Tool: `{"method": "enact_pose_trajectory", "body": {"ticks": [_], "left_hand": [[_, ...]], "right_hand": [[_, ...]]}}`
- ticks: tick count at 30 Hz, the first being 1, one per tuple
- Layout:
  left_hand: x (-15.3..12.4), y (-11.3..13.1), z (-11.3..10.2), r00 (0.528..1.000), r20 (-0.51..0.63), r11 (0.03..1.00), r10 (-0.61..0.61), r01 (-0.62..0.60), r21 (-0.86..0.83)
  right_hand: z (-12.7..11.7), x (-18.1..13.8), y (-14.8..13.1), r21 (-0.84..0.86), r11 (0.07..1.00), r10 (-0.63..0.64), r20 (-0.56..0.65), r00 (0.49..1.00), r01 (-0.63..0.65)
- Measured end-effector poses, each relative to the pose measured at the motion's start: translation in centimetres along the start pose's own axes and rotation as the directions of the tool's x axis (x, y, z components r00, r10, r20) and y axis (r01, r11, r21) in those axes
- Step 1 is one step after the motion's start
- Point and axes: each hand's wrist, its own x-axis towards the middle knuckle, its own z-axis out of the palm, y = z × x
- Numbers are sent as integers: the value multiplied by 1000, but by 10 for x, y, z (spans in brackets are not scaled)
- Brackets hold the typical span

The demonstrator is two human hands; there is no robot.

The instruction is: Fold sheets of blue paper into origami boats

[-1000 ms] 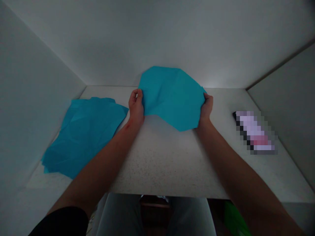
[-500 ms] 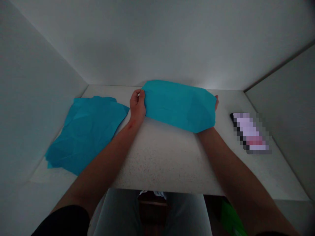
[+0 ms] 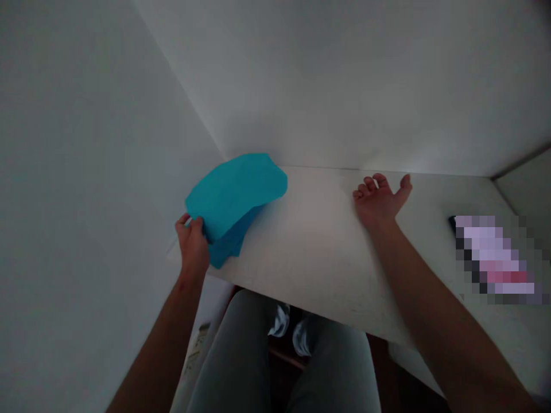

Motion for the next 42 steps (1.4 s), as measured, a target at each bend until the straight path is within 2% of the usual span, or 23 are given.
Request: {"method": "enact_pose_trajectory", "body": {"ticks": [3,5,9,11,13,15,17,19,21,24,26,28,32,42], "left_hand": [[-35,0,-36,981,-69,984,-179,179,-15],[-52,-3,-53,980,-28,981,-196,196,11],[-65,-15,-92,994,69,955,-89,65,289],[-62,-17,-110,1000,18,901,24,-29,433],[-55,-15,-118,982,-43,832,183,-131,540],[-43,-6,-111,949,16,749,314,-258,610],[-29,6,-86,912,217,652,347,-401,644],[-13,17,-50,882,375,559,284,-470,683],[2,26,-10,877,445,476,179,-473,741],[18,27,38,874,484,353,39,-466,811],[22,21,57,872,488,329,-48,-447,832],[22,13,67,877,476,340,-68,-428,837],[22,2,68,876,483,356,-2,-451,819],[27,4,69,868,496,367,-2,-461,808]], "right_hand": [[8,-5,-2,3,1000,28,1,1000,-28],[12,-10,-3,9,999,33,-20,999,-33],[16,-16,-4,-16,999,32,-31,999,-33],[17,-16,-4,-35,999,38,-11,999,-39],[18,-15,-4,-50,998,48,-3,999,-48],[20,-14,-3,-54,997,56,-11,998,-56],[22,-13,-2,-58,997,56,-20,998,-57],[24,-13,-1,-71,996,53,-13,999,-54],[24,-13,0,-90,995,55,6,998,-54],[21,-10,3,-115,992,61,27,998,-58],[19,-6,5,-137,989,59,41,997,-53],[15,-2,8,-162,986,48,71,996,-36],[9,5,12,-188,982,20,131,991,5],[9,8,17,-171,985,14,166,986,15]]}}
